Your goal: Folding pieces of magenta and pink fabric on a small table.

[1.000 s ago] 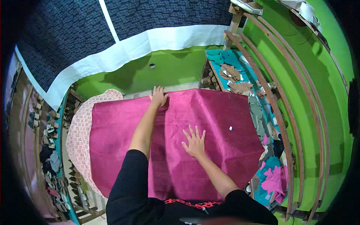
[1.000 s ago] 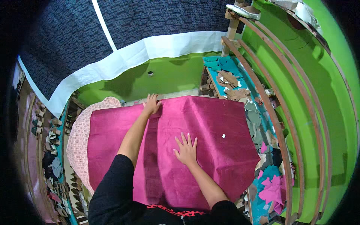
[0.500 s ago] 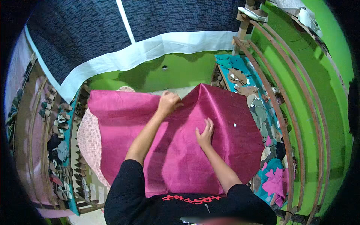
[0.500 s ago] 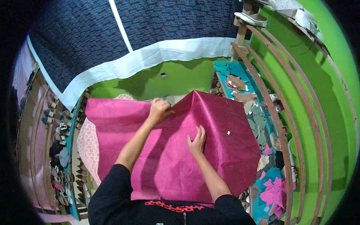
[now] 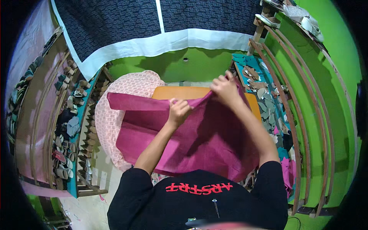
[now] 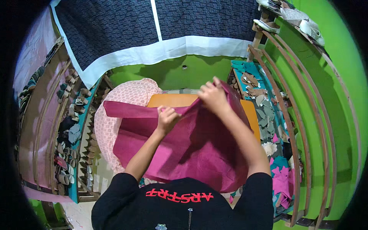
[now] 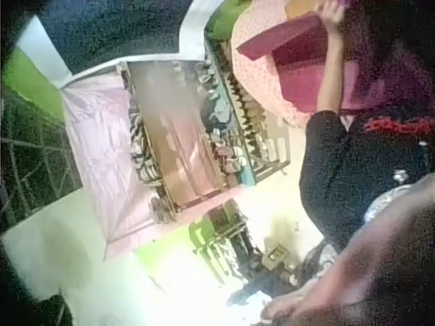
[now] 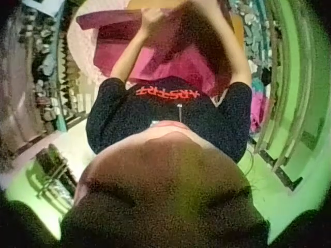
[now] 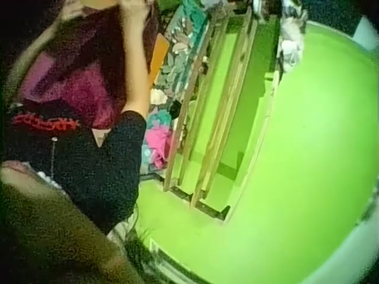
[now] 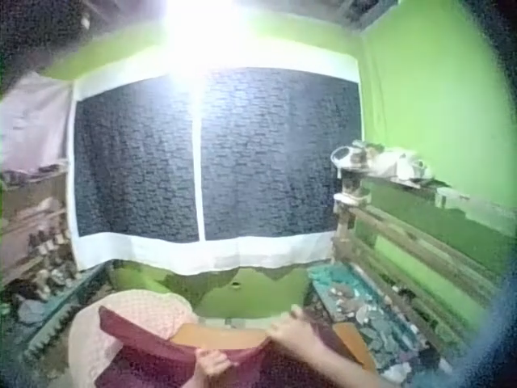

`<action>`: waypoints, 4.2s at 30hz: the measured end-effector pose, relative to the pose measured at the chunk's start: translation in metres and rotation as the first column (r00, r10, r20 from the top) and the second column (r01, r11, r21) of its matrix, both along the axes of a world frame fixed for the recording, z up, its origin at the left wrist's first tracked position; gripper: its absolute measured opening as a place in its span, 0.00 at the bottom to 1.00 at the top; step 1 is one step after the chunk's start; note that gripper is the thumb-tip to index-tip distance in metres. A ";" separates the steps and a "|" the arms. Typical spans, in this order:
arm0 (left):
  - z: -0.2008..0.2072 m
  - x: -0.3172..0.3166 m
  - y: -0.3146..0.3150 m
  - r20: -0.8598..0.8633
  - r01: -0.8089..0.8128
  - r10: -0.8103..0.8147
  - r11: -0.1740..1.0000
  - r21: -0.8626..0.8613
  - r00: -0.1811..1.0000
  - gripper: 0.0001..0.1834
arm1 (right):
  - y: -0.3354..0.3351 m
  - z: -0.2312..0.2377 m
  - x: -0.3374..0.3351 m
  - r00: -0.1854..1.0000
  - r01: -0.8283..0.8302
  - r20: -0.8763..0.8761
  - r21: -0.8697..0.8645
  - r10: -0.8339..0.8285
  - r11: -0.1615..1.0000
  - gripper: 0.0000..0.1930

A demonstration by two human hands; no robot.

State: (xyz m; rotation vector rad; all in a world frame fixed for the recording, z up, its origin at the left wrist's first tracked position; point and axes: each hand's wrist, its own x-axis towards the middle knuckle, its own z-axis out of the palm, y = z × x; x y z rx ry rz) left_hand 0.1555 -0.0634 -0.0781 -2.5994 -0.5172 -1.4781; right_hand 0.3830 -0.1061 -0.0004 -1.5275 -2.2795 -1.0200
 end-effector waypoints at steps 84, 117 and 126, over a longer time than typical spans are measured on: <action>-0.123 -0.011 0.058 -0.936 -0.971 0.266 0.119 -0.206 0.231 0.37 | -0.037 -0.153 0.127 0.302 0.622 -0.031 -0.751 -0.953 0.221 0.33; 0.084 0.043 0.181 0.476 0.411 -0.018 0.535 -0.738 0.879 0.12 | -0.004 -0.004 0.112 0.459 0.306 -0.828 0.488 0.323 0.817 0.27; 0.002 -0.125 0.095 -0.166 -0.155 0.055 0.712 -0.684 0.985 0.20 | -0.161 -0.142 0.071 0.586 0.207 -0.759 -0.198 -0.284 0.958 0.33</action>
